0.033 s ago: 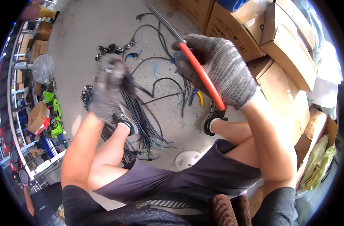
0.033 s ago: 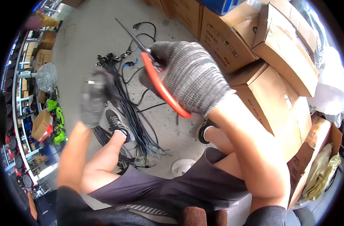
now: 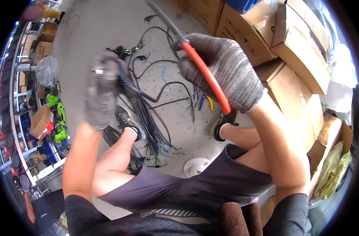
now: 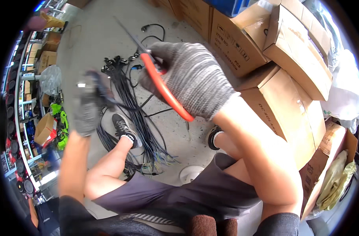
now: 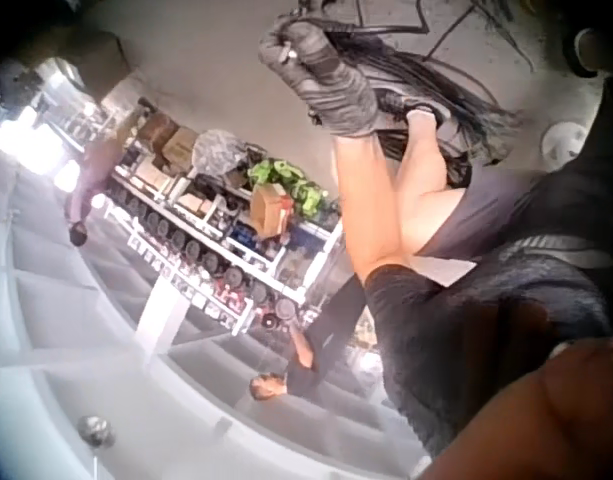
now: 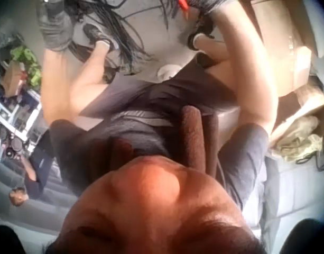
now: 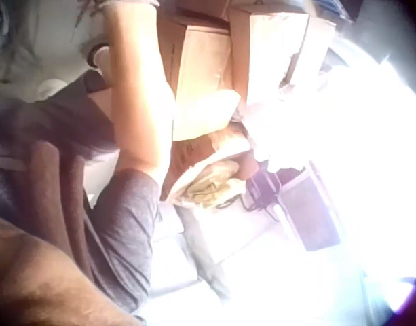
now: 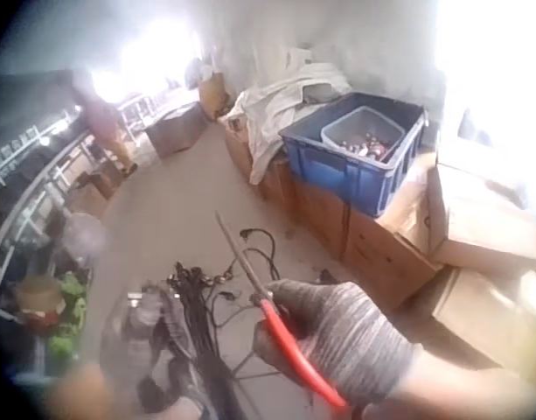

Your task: The person, while wearing gloves, handles multiple wire harnesses on the floor, using red-handled pliers to strip the ends of individual wires. The person picks up each harness one by one, strips the insulation from the wire tips, and places the harnesses back into a pile on the floor.

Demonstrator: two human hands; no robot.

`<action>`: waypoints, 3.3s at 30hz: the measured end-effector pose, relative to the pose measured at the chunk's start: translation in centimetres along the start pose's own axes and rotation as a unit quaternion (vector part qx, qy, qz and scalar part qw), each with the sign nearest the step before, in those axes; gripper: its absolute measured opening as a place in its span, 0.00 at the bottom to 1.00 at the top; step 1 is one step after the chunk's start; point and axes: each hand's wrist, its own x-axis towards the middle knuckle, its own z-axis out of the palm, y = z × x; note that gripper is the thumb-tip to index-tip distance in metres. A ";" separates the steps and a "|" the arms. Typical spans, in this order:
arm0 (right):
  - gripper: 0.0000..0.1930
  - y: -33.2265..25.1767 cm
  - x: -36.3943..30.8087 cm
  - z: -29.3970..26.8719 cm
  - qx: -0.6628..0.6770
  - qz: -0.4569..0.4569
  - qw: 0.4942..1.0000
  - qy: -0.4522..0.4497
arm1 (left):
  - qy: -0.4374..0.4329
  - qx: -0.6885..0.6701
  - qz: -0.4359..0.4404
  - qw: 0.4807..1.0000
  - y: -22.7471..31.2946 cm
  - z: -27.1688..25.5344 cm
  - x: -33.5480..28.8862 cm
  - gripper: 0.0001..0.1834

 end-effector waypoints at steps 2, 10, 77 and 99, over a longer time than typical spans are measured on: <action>0.17 -1.1 0.4 0.2 -0.069 -0.132 0.989 -0.024 | 0.055 -0.013 0.039 0.998 5.9 -0.6 -1.9 0.26; 0.12 -2.2 -3.1 3.8 0.363 -0.127 0.889 -0.249 | 0.044 -0.250 0.210 0.944 14.9 -8.3 -0.6 0.16; 0.22 -3.6 -1.2 8.8 0.325 0.008 0.938 -0.120 | 0.023 0.026 -0.073 0.997 0.0 -1.5 -10.0 0.09; 0.21 -3.6 -1.8 9.6 0.325 0.019 0.931 -0.167 | 0.093 0.114 0.057 0.988 -0.4 -0.3 -10.4 0.10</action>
